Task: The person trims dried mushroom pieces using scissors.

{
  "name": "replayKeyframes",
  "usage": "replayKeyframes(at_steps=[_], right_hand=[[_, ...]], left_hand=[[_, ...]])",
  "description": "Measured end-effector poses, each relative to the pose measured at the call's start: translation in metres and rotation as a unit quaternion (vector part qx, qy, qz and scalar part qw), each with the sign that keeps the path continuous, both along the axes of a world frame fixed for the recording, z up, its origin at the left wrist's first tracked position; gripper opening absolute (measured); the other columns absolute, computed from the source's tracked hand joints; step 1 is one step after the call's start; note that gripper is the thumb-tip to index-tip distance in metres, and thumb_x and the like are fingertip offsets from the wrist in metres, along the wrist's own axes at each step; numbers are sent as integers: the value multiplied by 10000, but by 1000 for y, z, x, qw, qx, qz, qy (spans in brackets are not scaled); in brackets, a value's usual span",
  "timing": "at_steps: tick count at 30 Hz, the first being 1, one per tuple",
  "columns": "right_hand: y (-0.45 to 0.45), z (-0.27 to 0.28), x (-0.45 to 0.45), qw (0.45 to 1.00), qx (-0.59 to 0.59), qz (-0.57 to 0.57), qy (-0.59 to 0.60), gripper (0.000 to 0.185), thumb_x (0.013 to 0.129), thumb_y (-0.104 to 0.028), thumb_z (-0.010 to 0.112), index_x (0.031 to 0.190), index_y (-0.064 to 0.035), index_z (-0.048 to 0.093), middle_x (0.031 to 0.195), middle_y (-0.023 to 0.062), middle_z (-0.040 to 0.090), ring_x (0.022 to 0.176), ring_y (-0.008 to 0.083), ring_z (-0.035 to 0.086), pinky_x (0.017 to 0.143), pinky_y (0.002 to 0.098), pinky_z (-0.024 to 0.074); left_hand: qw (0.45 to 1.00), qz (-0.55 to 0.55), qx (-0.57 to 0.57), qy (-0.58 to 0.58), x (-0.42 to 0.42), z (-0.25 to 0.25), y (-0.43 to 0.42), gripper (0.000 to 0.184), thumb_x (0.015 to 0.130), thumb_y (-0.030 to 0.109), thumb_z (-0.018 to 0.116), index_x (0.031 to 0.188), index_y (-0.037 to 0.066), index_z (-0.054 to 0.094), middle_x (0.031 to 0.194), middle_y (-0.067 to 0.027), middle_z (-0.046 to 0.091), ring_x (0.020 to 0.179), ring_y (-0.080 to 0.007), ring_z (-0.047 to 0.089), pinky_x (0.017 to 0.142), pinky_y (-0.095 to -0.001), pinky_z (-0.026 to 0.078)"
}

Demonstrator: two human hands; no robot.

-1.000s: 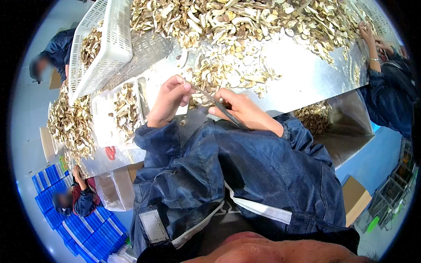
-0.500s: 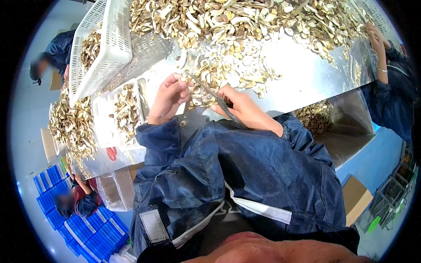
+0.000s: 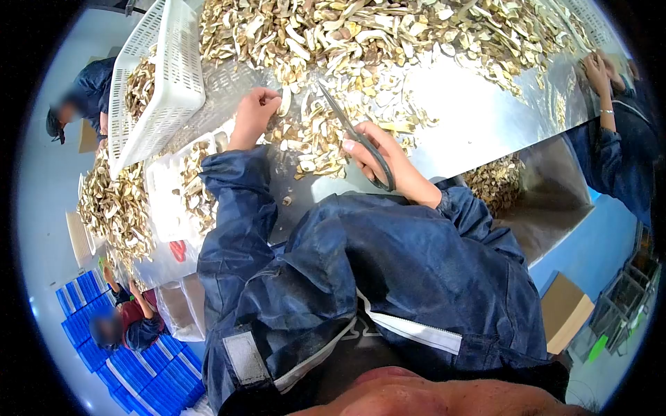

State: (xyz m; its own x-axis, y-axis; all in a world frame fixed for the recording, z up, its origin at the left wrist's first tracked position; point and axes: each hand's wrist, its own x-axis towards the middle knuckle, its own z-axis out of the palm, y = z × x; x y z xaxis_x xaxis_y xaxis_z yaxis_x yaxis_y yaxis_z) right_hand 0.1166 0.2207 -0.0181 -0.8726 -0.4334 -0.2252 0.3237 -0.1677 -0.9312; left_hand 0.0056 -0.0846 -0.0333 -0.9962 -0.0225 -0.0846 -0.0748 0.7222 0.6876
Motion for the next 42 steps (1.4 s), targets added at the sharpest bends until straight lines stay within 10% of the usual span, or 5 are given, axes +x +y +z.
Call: replayKeyframes(at_steps=[9, 15, 27, 32, 42], right_hand=[[0, -2, -2, 999, 1, 29, 18, 241, 1019, -276, 600, 1086, -49, 552, 665, -27, 466, 501, 49, 394, 480, 221, 312], [-2, -5, -1, 999, -28, 4, 22, 238, 991, -263, 655, 1012, -52, 549, 615, -23, 461, 486, 55, 396, 448, 240, 290], [3, 3, -1, 999, 10, 29, 18, 253, 1012, -278, 608, 1105, -49, 555, 661, -25, 463, 498, 56, 397, 476, 228, 314], [1, -3, -3, 999, 16, 39, 17, 242, 1009, -280, 616, 1097, -63, 552, 660, -27, 460, 505, 59, 399, 477, 232, 312], [-4, 19, 10, 991, 82, 77, 77, 430, 946, -390, 706, 1142, -38, 555, 751, 22, 525, 712, 116, 475, 649, 286, 408]], left_hand=[[1000, -7, -11, 23, 18, 11, 9, 137, 892, 129, 660, 905, -5, 633, 721, -33, 607, 662, -128, 554, 622, -290, 464], [831, 196, 509, -106, 18, 18, -3, 127, 952, 107, 545, 950, 10, 627, 684, -24, 570, 578, -135, 521, 529, -290, 430], [999, 11, -29, -33, -1, 4, 17, 355, 813, 329, 814, 778, 11, 661, 705, -9, 623, 653, -121, 528, 609, -297, 429], [826, 132, 534, -119, 30, 21, 11, 46, 973, 115, 601, 964, 71, 592, 860, -24, 637, 782, -143, 638, 676, -294, 541], [630, 219, 745, -15, 75, 36, 63, 99, 994, 153, 622, 985, 62, 657, 923, -71, 695, 858, -209, 642, 774, -325, 510]])
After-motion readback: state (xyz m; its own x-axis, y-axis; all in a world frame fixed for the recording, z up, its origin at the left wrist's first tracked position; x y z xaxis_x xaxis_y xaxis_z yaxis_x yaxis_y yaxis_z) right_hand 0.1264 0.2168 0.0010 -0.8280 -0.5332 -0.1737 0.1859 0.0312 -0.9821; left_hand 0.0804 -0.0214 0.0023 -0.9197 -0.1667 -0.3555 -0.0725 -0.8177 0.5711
